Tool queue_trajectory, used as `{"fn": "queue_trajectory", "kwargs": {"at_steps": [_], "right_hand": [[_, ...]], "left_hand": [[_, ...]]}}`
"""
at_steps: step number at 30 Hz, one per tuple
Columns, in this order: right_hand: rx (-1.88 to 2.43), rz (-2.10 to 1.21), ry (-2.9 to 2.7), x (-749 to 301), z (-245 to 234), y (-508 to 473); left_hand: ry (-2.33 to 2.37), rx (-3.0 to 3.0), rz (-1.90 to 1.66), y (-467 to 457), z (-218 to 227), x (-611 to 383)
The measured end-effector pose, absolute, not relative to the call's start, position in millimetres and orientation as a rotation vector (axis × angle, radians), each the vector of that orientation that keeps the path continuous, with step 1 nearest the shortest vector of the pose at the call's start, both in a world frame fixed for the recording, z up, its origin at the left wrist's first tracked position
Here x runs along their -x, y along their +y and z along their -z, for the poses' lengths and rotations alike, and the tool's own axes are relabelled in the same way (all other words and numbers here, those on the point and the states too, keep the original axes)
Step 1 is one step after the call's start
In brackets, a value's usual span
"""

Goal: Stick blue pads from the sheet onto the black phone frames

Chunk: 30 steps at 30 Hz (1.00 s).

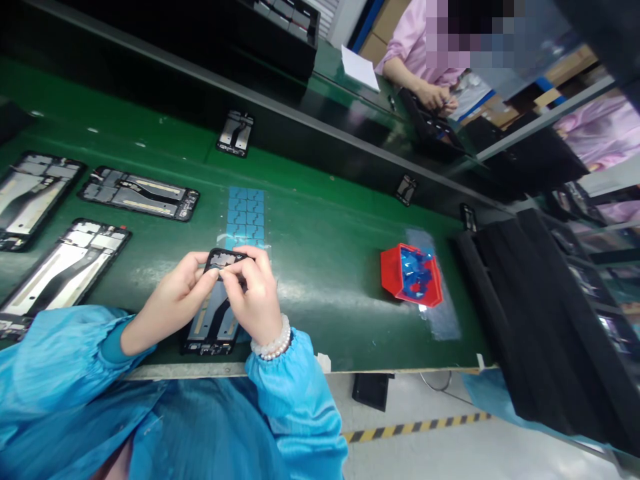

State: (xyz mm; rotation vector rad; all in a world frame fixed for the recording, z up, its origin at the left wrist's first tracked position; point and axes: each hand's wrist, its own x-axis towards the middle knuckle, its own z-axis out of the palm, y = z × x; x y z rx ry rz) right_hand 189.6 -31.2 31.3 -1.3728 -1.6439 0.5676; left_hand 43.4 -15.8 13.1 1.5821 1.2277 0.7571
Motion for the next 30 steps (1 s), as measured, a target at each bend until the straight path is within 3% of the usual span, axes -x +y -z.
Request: {"fn": "queue_trajectory", "kwargs": {"at_steps": [8,14,30], "right_hand": [[1.493,-0.488,-1.331,-168,-27,-38],[1.467,-0.731,-0.950,-160,-23,-41],[1.407,-0.984,-1.052,-173,-28,-40]], "left_hand": [[1.258,-1.579,-0.864,-21,-17,-46],[1.359,-1.739,-0.893,-23,-26,-48],[1.321,-1.890,-0.814,-13,-23,-43]]}}
